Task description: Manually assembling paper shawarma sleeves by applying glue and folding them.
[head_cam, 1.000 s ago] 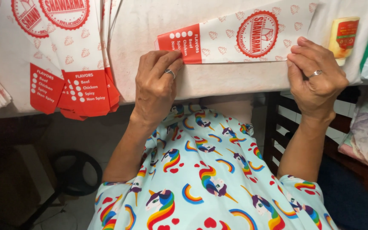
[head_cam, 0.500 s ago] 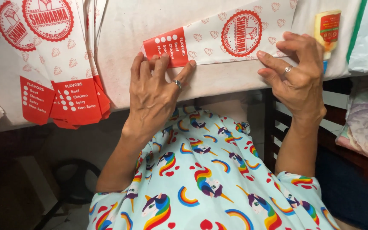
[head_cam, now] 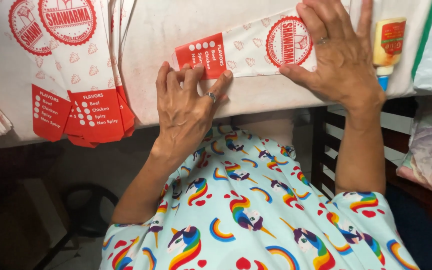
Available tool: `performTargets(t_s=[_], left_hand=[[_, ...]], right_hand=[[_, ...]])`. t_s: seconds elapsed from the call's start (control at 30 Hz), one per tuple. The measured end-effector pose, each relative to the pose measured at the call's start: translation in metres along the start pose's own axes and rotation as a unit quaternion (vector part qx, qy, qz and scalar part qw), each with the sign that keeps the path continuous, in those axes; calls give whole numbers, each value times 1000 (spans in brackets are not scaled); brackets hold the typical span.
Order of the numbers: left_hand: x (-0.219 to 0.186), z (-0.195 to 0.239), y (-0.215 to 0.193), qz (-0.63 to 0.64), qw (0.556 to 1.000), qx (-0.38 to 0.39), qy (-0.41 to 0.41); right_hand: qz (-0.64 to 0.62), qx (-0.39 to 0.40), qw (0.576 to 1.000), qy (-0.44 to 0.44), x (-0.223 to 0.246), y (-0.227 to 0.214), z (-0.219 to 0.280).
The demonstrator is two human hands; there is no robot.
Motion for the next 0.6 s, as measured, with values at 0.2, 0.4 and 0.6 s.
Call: performTargets(t_s=[0.2,0.4,0.6], left_hand=[[5,2,-9,27,996,-54,-64],[-36,-56,24,80,980,-181,-31],[-28,-93,91,92,986,-84,-112]], right_hand=[[-8,24,1000,8,-10,8,5],[6,51,999,0,-8,14,2],[24,68,997,33,-22,25,1]])
Point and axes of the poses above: each hand's wrist, its own z-axis away from the middle knuckle, its own y-axis out of the palm, x = y × z, the point moved 10 cm from there along -z, towards the middle knuckle, and after that the axes turned 14 degrees about x, right-handed, at the moved point
